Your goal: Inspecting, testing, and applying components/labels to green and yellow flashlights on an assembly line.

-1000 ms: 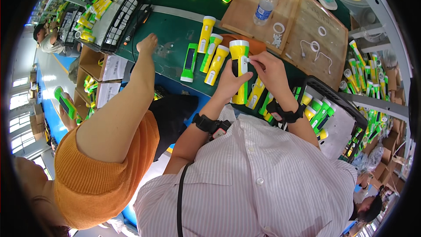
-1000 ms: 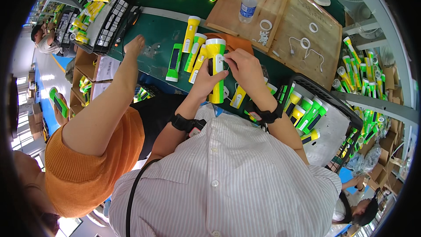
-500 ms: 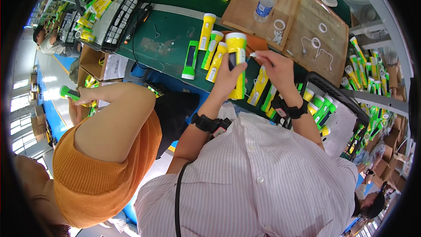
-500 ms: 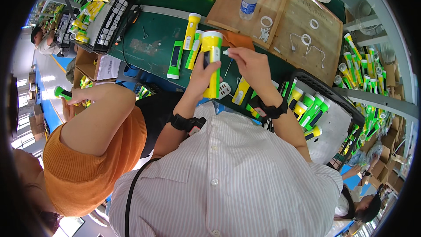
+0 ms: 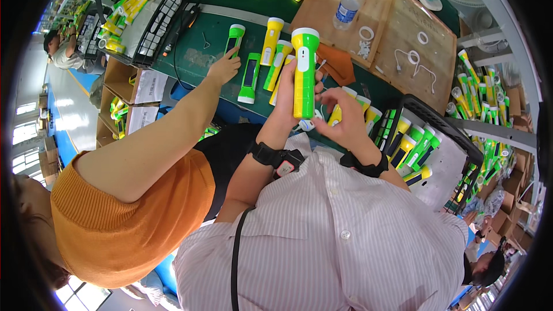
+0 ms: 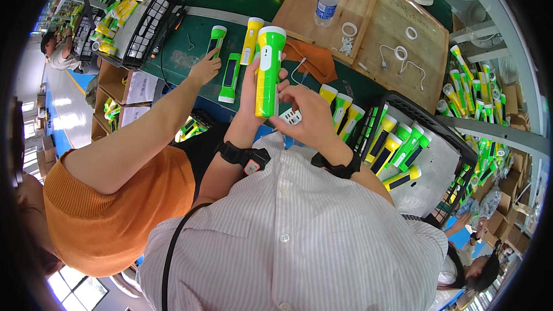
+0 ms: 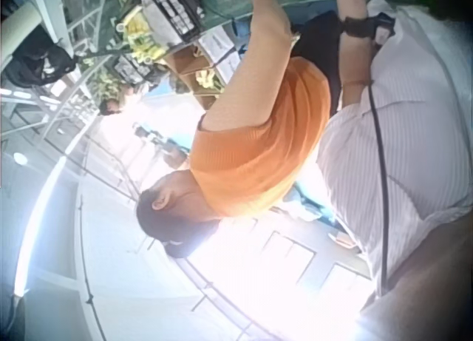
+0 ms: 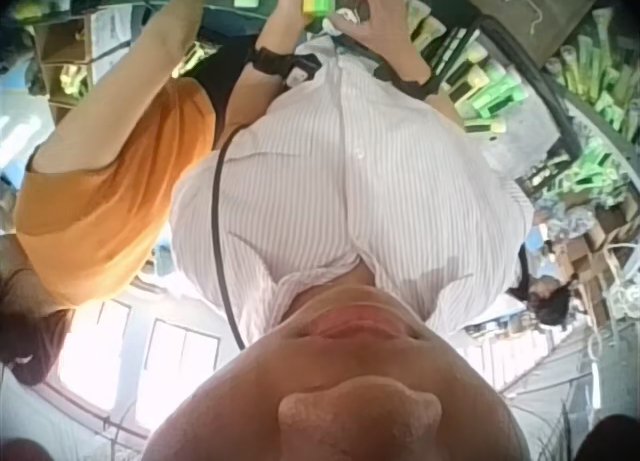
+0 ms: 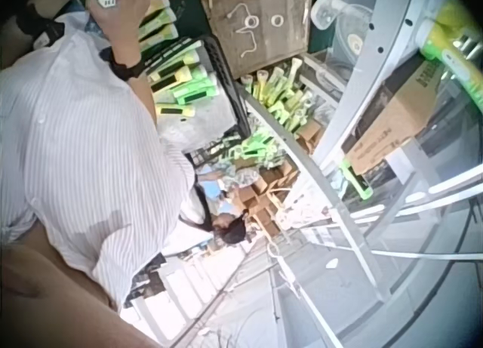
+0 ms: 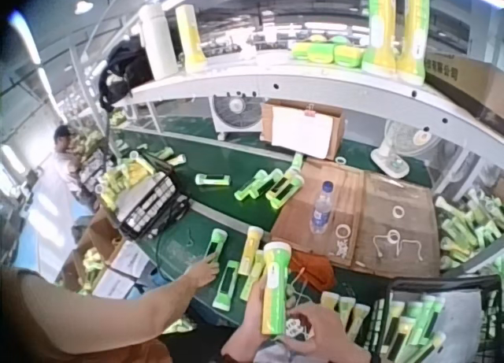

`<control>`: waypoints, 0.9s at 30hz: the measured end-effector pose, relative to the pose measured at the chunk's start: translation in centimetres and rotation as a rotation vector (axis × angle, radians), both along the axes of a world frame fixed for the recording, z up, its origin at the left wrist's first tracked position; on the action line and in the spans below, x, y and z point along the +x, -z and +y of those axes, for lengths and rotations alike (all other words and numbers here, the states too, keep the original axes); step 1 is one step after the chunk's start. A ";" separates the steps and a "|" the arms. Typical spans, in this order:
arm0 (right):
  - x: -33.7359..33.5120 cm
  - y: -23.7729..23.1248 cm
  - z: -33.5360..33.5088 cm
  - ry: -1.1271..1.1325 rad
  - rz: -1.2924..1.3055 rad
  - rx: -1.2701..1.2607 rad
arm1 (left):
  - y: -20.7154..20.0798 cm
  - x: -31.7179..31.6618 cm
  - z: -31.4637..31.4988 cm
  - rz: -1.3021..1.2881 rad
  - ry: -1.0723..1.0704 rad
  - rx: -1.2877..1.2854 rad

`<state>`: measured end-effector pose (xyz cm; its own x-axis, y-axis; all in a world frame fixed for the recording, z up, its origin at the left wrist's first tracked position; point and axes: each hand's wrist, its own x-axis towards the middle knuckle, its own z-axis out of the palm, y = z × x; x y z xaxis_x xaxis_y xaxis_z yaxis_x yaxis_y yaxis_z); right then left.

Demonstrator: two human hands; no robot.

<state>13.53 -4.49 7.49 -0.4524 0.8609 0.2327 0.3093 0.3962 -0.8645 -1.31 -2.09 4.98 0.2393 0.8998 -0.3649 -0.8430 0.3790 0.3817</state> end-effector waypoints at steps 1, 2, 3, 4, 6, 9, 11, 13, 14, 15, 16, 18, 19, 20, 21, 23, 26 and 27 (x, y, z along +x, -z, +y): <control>-0.4 -0.3 -0.3 -0.001 -0.002 0.009 | -0.1 0.1 0.1 -0.048 0.014 0.035; -0.6 -0.7 -0.5 -0.024 -0.106 0.171 | -0.2 0.2 0.2 -0.097 0.036 0.067; -0.8 -0.9 -0.5 -0.047 -0.240 0.338 | -0.2 0.3 0.2 -0.097 0.029 0.073; -0.9 -1.1 -0.2 -0.034 -0.243 0.346 | -0.3 0.5 0.2 -0.149 0.039 0.011; -0.6 -1.4 0.5 -0.027 -0.261 0.359 | -0.4 0.9 0.2 -0.202 0.050 -0.052; 0.5 -1.9 1.5 -0.055 -0.266 0.374 | -0.8 1.8 0.1 -0.089 0.098 -0.121; 1.0 -2.3 2.0 0.030 -0.150 0.397 | -1.2 2.2 0.0 -0.158 0.127 -0.170; 1.4 -2.7 2.2 0.115 -0.080 0.367 | -1.6 2.4 -0.2 -0.181 0.150 -0.189; 1.4 -2.9 2.3 0.202 -0.054 0.378 | -1.7 2.6 -0.3 -0.150 0.136 -0.189; 1.4 -3.0 2.3 0.299 -0.042 0.365 | -1.9 2.7 -0.4 -0.131 0.128 -0.190; 1.3 -3.1 2.3 0.323 -0.012 0.287 | -2.0 2.6 -0.3 -0.040 0.096 -0.178; 1.3 -3.1 2.2 0.341 -0.038 0.247 | -2.3 2.7 -0.2 0.002 0.038 -0.140; 1.4 -3.1 2.0 0.377 -0.066 0.173 | -2.4 2.7 -0.2 0.036 -0.012 -0.084; 1.5 -3.0 2.0 0.373 -0.069 0.182 | -2.5 2.6 -0.2 0.044 -0.023 -0.101; 1.7 -2.9 1.9 0.383 -0.113 0.113 | -2.7 2.4 -0.2 0.099 -0.039 -0.125; 2.3 -2.7 2.0 0.391 -0.157 0.045 | -3.0 2.4 -0.3 0.153 -0.056 -0.149; 3.2 -2.0 2.4 0.285 -0.317 -0.192 | -3.3 2.7 -0.5 0.222 -0.093 -0.197; 3.3 -1.6 2.6 0.181 -0.052 -0.453 | -3.4 2.8 -0.5 0.306 -0.109 -0.170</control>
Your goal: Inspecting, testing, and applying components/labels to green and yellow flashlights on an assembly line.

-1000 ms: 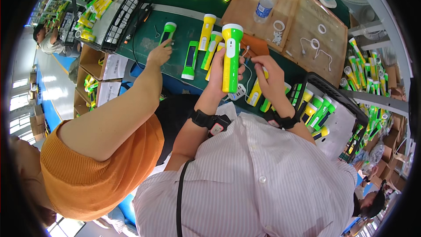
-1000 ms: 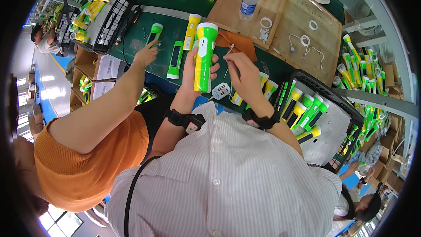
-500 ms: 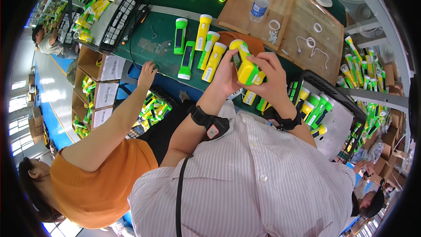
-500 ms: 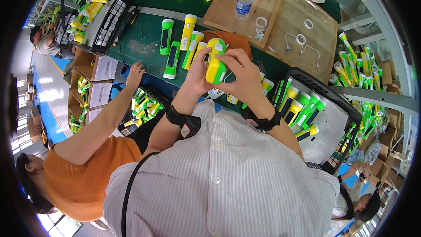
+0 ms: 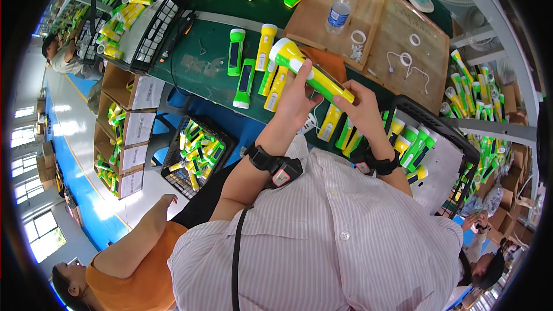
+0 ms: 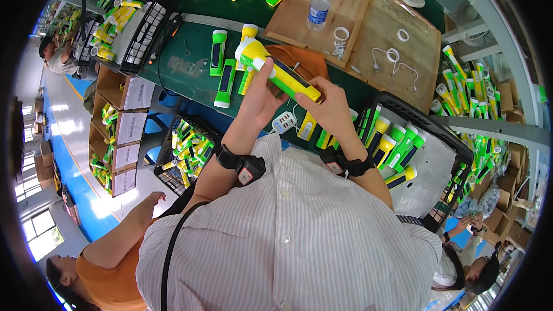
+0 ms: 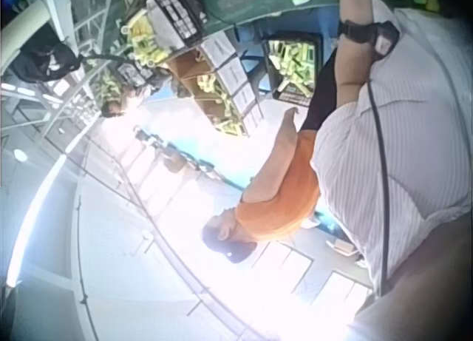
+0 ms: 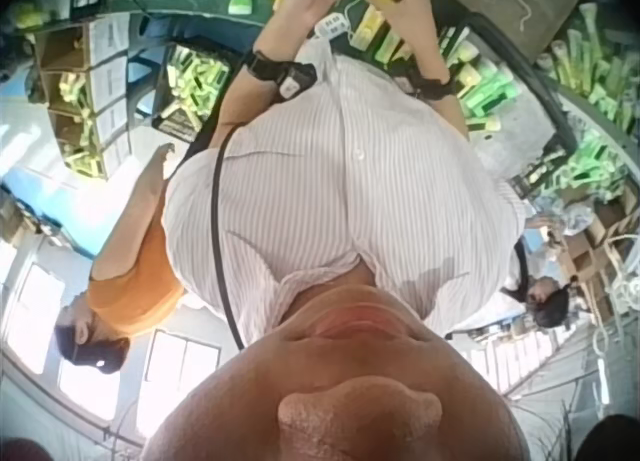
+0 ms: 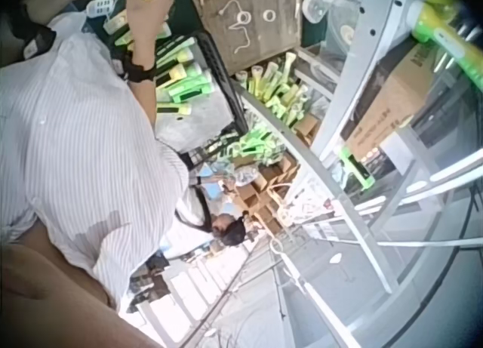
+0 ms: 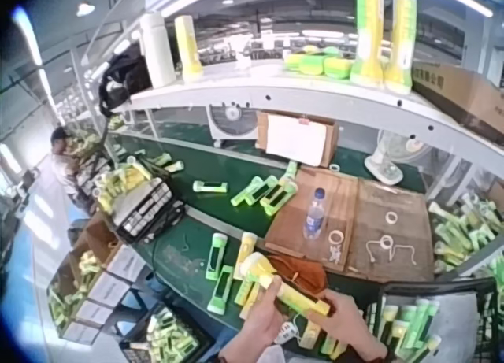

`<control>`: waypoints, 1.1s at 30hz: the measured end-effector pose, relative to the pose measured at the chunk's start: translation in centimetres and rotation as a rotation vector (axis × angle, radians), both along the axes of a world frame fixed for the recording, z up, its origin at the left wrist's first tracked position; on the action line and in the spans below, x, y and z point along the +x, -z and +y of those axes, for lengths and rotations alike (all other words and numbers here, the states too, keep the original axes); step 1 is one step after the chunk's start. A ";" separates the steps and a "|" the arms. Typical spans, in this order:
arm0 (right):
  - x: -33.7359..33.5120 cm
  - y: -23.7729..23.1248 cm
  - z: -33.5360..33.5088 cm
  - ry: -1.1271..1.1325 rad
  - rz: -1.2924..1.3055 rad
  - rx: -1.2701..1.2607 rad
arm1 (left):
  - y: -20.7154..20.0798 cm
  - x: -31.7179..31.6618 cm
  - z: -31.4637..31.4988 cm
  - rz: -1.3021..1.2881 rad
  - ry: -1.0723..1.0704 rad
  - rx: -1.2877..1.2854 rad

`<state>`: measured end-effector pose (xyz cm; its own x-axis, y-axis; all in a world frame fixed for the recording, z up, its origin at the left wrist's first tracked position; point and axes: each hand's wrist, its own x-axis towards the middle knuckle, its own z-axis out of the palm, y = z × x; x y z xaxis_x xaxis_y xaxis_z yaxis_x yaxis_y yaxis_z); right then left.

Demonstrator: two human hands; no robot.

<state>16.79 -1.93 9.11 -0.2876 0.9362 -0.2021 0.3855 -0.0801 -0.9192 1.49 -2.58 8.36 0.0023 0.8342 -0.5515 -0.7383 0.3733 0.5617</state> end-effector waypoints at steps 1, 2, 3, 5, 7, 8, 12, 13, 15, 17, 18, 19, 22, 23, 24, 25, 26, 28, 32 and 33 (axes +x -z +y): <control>0.0 0.5 0.2 -0.034 0.304 -0.230 | -0.1 0.0 0.0 0.085 0.009 0.036; -0.1 1.1 0.2 -0.029 0.304 -0.228 | -0.1 0.1 0.0 0.086 0.001 0.027; -0.2 1.8 0.0 -0.024 0.610 -0.507 | 0.0 0.0 0.0 0.216 0.190 0.146; -0.2 3.2 -0.7 -0.007 0.685 -0.477 | 0.3 -0.2 0.2 0.394 0.494 0.360; 0.2 4.9 -1.5 0.189 0.362 0.110 | 1.1 -0.7 0.8 0.696 0.541 0.626; 0.8 5.7 -2.0 0.379 0.025 0.706 | 1.8 -1.1 1.0 0.838 0.569 0.658; 7.1 8.3 -3.4 0.737 -0.057 0.199 | 6.4 -3.5 3.4 1.103 0.406 0.526; 9.0 8.8 -4.4 0.827 -0.082 0.415 | 7.8 -4.4 4.5 1.206 0.400 0.474; 13.4 10.1 -6.6 1.010 -0.293 0.406 | 10.7 -5.5 6.4 1.314 0.396 0.424; 17.5 11.6 -9.1 1.057 -0.441 0.170 | 13.2 -6.2 9.4 1.317 0.327 0.423; 18.9 12.6 -10.6 0.996 -0.654 0.139 | 14.2 -6.1 11.3 1.331 0.302 0.449; 20.3 13.6 -12.0 0.939 -0.631 -0.016 | 14.9 -5.9 13.7 1.380 0.252 0.464; 21.9 17.1 -14.8 0.914 -0.521 0.060 | 16.0 -5.6 22.4 1.442 0.166 0.543; 22.2 18.0 -15.5 0.929 -0.400 -0.022 | 16.3 -5.3 25.1 1.569 0.147 0.449; 22.2 18.9 -15.8 0.967 -0.469 -0.051 | 16.7 -5.0 27.6 1.679 0.132 0.365; 22.6 19.4 -16.2 0.968 -0.415 -0.053 | 17.4 -5.0 29.6 1.711 0.151 0.324; 22.8 19.7 -16.6 1.013 -0.241 -0.113 | 18.1 -4.9 31.2 1.705 0.118 0.334; 23.2 20.1 -17.3 1.028 -0.454 -0.117 | 20.0 -4.4 33.4 1.833 0.367 0.130; 22.8 19.4 -18.7 1.135 -0.691 -0.152 | 23.4 -3.4 35.9 2.151 0.219 0.032; 22.5 19.0 -18.7 1.109 -0.688 -0.123 | 24.0 -3.5 36.1 2.229 0.177 0.017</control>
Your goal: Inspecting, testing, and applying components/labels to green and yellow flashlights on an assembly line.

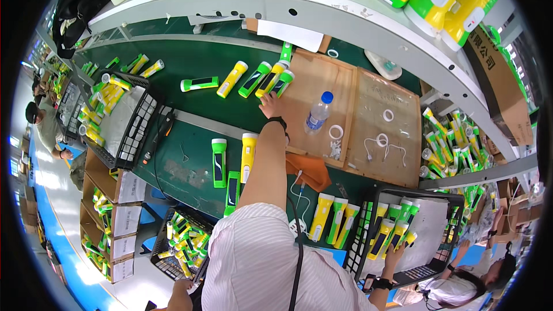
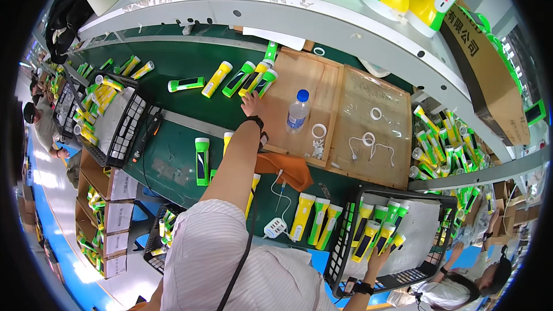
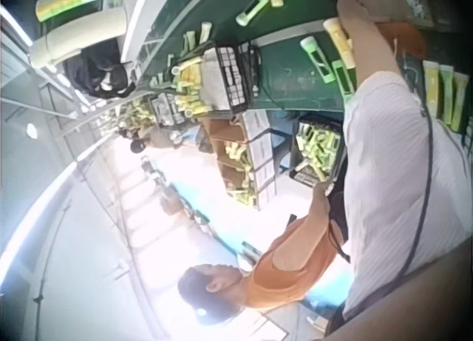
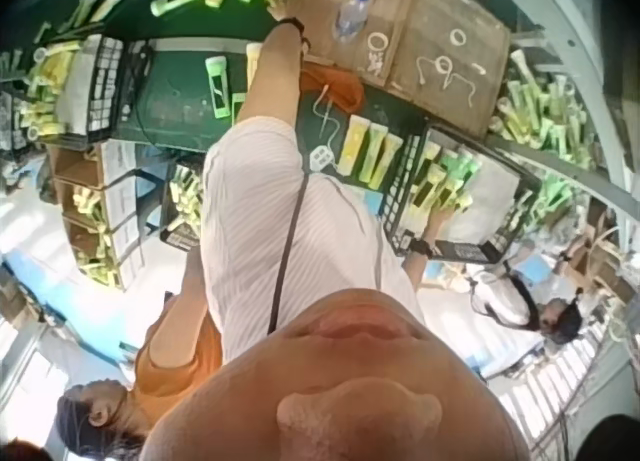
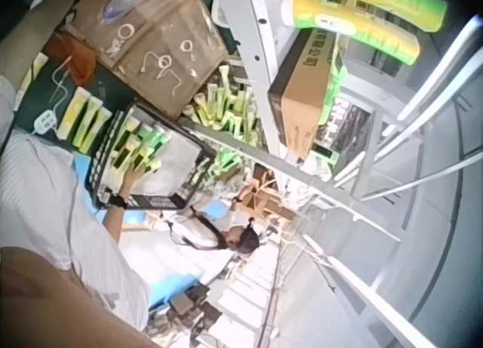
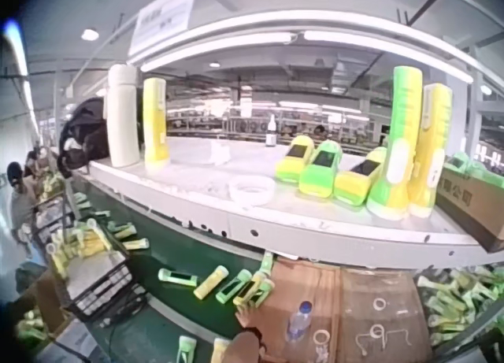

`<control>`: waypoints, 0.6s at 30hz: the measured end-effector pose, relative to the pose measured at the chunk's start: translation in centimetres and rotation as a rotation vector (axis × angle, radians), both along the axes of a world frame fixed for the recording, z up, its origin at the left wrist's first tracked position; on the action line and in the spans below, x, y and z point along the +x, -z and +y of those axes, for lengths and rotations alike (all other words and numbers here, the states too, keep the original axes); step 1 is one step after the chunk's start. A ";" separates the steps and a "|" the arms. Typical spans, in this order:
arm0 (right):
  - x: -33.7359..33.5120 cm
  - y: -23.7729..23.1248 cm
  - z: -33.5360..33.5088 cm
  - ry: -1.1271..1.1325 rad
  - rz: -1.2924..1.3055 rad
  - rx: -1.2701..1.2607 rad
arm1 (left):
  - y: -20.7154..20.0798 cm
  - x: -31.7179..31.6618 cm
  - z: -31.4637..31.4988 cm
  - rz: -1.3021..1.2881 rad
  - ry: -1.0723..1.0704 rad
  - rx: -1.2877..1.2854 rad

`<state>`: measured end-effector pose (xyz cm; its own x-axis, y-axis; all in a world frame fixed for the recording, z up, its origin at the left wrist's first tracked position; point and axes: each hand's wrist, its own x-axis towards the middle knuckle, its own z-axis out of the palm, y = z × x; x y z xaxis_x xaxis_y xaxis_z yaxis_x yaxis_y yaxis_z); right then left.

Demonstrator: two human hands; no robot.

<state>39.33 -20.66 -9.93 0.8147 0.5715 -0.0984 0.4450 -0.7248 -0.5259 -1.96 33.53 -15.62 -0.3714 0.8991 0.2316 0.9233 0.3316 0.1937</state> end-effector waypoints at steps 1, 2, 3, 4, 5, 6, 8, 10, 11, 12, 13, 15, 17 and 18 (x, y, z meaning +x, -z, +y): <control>-0.5 -0.5 0.1 -0.030 -0.031 0.042 | 0.4 -0.1 0.4 0.054 -0.009 -0.006; -0.9 -1.1 0.6 -0.039 -0.040 0.113 | 0.6 -0.3 0.7 0.025 -0.033 0.023; -1.5 -1.9 1.2 -0.042 -0.075 0.110 | 0.6 -0.7 1.4 -0.042 -0.019 -0.039; -2.2 -2.9 2.1 -0.052 -0.062 0.094 | 0.4 -1.1 2.0 -0.024 -0.009 -0.024; -2.9 -4.1 3.0 -0.027 -0.032 0.130 | 0.3 -1.4 2.3 -0.024 0.033 -0.110; -3.9 -5.2 4.6 -0.003 -0.098 0.191 | -0.3 -1.5 3.0 -0.089 0.071 -0.209; -6.2 -8.1 7.4 -0.132 -0.400 0.278 | -1.9 -1.8 3.1 -0.260 0.238 -0.357; -8.9 -11.5 10.7 -0.250 -0.573 0.345 | -4.0 -1.5 0.6 -1.379 0.286 -0.490; -10.6 -12.8 12.5 -0.311 -0.608 0.385 | -5.4 -1.5 -1.3 -1.809 0.251 -0.643; -12.6 -14.0 14.1 -0.437 -0.446 0.421 | -6.8 -1.0 -3.8 -1.991 0.228 -0.722; -14.6 -15.0 15.7 -0.533 -0.250 0.464 | -8.2 -0.7 -7.3 -2.012 0.305 -0.708; -18.8 -15.9 18.6 -0.754 0.192 0.422 | -11.1 -0.2 -15.0 -2.069 0.465 -0.716; -22.3 -15.8 20.6 -0.947 0.381 0.402 | -13.6 -0.1 -21.5 -2.101 0.709 -0.726; -23.7 -15.5 21.3 -1.023 0.347 0.353 | -14.6 0.2 -24.5 -2.111 0.619 -0.741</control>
